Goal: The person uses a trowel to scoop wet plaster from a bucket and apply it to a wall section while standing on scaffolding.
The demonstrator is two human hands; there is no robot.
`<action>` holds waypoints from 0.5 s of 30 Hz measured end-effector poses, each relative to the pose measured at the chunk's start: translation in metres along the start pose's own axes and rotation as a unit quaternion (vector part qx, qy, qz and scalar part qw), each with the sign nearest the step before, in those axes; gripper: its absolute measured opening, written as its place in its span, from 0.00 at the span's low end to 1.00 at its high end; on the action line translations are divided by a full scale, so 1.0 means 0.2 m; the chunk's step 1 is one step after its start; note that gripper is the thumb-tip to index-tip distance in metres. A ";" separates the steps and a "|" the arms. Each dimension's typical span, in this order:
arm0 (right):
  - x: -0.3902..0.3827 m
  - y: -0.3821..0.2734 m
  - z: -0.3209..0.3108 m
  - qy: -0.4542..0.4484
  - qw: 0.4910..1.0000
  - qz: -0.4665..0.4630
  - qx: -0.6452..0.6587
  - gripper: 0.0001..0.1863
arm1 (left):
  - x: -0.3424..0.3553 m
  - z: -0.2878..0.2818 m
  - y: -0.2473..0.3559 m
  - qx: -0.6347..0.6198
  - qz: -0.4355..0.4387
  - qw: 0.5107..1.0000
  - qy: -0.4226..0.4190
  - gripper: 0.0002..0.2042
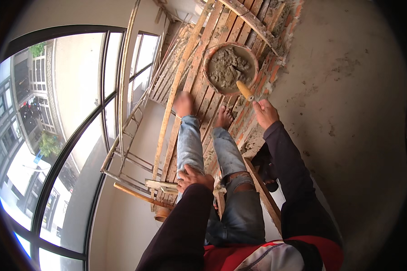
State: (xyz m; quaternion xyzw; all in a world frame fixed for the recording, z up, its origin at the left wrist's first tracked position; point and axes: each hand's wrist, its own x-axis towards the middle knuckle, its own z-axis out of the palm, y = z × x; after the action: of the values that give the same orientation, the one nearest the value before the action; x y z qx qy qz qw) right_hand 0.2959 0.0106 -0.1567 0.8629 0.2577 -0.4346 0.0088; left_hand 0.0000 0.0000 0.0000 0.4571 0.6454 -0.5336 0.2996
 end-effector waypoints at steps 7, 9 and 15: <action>0.25 -0.32 0.12 -0.287 0.946 0.145 0.026 0.15 | -0.01 0.02 -0.01 -0.051 0.010 0.998 0.018 0.40; 0.08 -0.27 0.02 -0.251 0.923 0.144 0.252 0.14 | -0.01 0.01 0.01 -0.063 0.014 0.998 0.003 0.41; -0.27 -0.18 -0.45 -0.112 0.992 -0.050 -0.041 0.19 | -0.01 0.02 0.01 -0.033 -0.001 0.999 0.017 0.42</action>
State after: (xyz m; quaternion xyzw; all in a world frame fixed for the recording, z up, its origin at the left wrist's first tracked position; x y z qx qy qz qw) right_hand 0.3204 0.0398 -0.0512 0.7939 0.3150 -0.5177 0.0510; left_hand 0.0030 -0.0054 -0.0004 0.4550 0.6681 -0.5045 0.3035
